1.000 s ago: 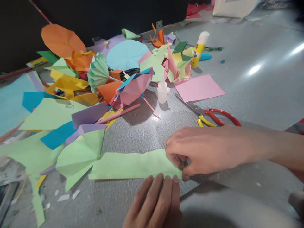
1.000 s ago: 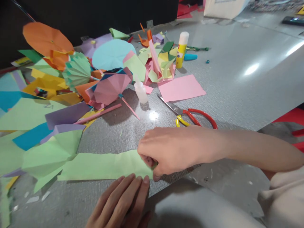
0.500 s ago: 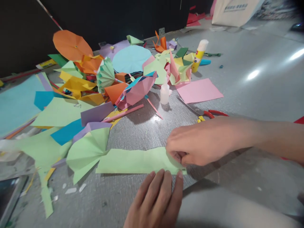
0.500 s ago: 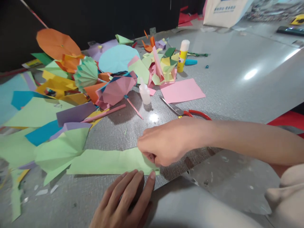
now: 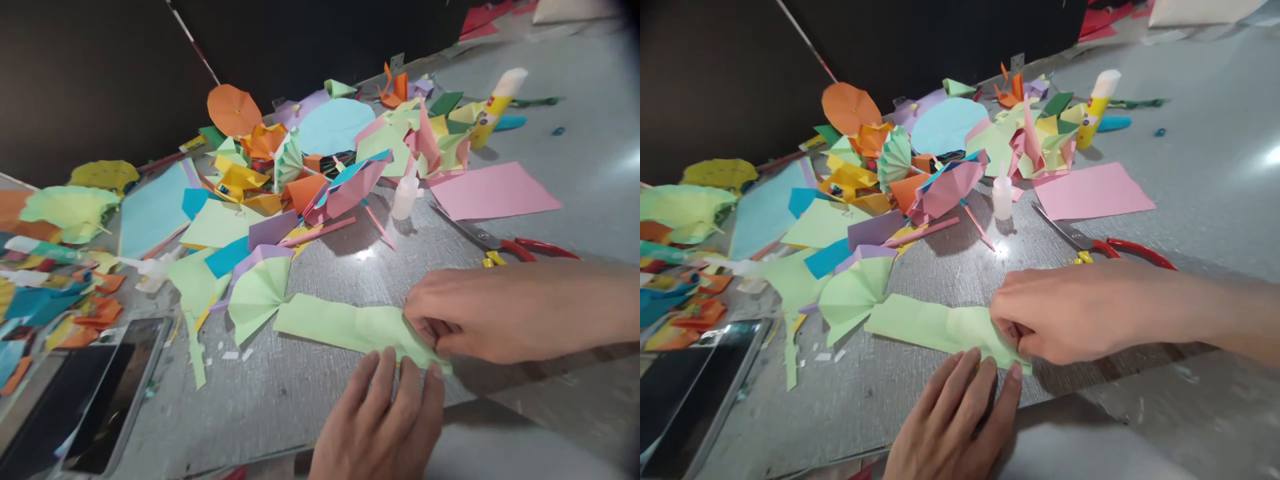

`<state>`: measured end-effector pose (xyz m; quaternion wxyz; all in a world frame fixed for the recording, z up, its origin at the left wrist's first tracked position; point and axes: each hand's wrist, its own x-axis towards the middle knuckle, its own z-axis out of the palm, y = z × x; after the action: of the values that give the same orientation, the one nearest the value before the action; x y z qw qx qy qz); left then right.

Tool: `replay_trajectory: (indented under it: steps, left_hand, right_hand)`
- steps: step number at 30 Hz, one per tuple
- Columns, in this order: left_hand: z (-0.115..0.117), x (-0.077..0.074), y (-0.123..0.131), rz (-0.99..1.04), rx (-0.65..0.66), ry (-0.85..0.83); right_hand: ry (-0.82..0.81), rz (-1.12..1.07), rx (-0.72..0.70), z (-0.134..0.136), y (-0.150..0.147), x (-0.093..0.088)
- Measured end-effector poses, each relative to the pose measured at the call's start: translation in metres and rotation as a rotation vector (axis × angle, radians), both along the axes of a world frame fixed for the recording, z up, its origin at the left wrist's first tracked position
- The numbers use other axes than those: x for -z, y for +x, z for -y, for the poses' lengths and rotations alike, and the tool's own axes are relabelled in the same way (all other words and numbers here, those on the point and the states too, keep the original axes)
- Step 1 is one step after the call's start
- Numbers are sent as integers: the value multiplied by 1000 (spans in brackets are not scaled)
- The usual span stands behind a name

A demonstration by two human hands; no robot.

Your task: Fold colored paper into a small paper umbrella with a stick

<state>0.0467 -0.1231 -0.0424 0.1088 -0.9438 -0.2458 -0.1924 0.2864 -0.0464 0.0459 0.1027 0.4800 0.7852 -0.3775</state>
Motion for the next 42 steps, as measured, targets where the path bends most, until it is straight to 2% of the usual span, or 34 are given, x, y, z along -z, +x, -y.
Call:
replay_trajectory:
  steps: [2, 4, 9, 17, 25, 36, 42]
  left_hand:
    - [0, 0, -1, -24, 4, -4]
    - [1, 1, -3, -56, 7, -12]
    - [1, 3, -2, -54, 6, -30]
    - [4, 7, 4, 35, -16, -55]
    - [7, 13, 4, 29, -17, -51]
    - [5, 9, 6, 43, -2, -69]
    - [4, 11, 8, 53, 39, -37]
  right_hand:
    - [-42, 29, 38, -1, -2, 0]
    - [-14, 4, 53, -1, -3, 0]
    - [58, -92, -34, -4, -1, -2]
    - [-48, 53, -97, -19, -16, -13]
    - [-29, 75, -105, -18, -14, -12]
    - [-25, 103, -84, -17, -17, -18]
    - [-26, 79, -105, -18, -14, -16]
